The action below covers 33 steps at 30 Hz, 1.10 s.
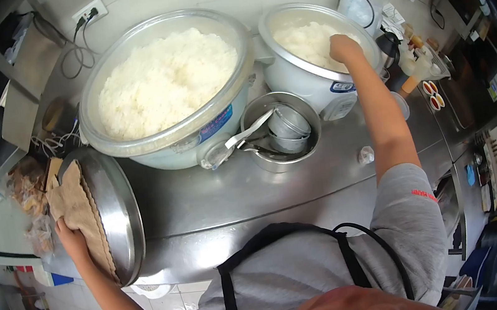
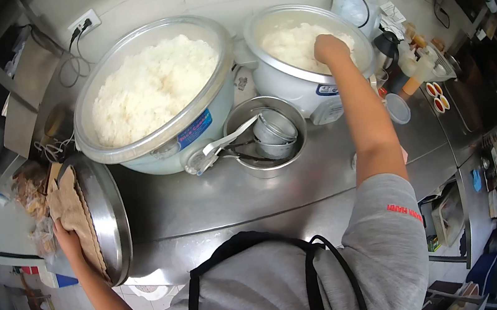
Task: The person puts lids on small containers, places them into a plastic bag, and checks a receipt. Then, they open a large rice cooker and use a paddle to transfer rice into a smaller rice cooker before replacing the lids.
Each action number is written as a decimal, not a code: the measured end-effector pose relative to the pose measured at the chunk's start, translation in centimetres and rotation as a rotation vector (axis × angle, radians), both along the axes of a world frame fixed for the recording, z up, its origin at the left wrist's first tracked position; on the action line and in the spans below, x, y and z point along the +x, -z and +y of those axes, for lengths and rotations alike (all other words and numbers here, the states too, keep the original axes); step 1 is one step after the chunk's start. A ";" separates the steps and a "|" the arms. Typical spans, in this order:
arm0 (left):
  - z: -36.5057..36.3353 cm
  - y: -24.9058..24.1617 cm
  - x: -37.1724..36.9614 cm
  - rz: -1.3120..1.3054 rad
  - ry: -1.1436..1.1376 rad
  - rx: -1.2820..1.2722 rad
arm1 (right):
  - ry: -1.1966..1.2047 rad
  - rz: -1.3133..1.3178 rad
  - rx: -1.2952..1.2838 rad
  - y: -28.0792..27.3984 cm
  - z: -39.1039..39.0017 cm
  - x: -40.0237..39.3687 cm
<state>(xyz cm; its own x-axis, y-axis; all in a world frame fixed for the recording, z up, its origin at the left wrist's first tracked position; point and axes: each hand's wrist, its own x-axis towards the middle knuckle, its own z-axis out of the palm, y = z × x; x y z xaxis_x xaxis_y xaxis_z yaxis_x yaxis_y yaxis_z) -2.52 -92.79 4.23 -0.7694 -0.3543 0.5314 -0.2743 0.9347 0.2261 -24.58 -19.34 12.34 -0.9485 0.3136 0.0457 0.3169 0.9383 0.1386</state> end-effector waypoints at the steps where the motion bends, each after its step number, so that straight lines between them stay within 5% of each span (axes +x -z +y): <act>1: 0.3 -0.4 0.2 0.017 -0.015 -0.007 | -0.012 -0.045 -0.012 0.3 -1.0 -0.5; 8: 3.6 -5.8 1.8 0.005 -0.005 -0.071 | -0.193 0.164 0.058 -1.5 1.0 3.9; 13: 6.4 -9.5 4.4 0.041 0.013 -0.115 | 0.020 0.465 -0.226 -0.7 2.3 7.0; 18: 9.0 -13.7 4.7 0.074 0.055 -0.118 | -0.133 0.885 -0.414 3.2 5.7 6.3; 26: 17.8 -17.3 -8.5 -0.041 0.394 -0.211 | -0.134 0.904 -0.402 3.3 5.1 6.8; 33: 26.8 -17.0 -22.2 -0.162 0.351 -0.342 | -0.073 0.831 -0.412 2.8 4.6 7.3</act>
<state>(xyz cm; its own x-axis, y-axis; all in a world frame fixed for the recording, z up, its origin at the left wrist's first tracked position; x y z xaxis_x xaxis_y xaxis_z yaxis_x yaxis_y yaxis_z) -24.76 -66.00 21.19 -0.8931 0.1133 0.4354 0.0631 0.9898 -0.1281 -17.33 -14.75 9.53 -0.6789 0.3971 0.6175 0.1034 0.8844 -0.4551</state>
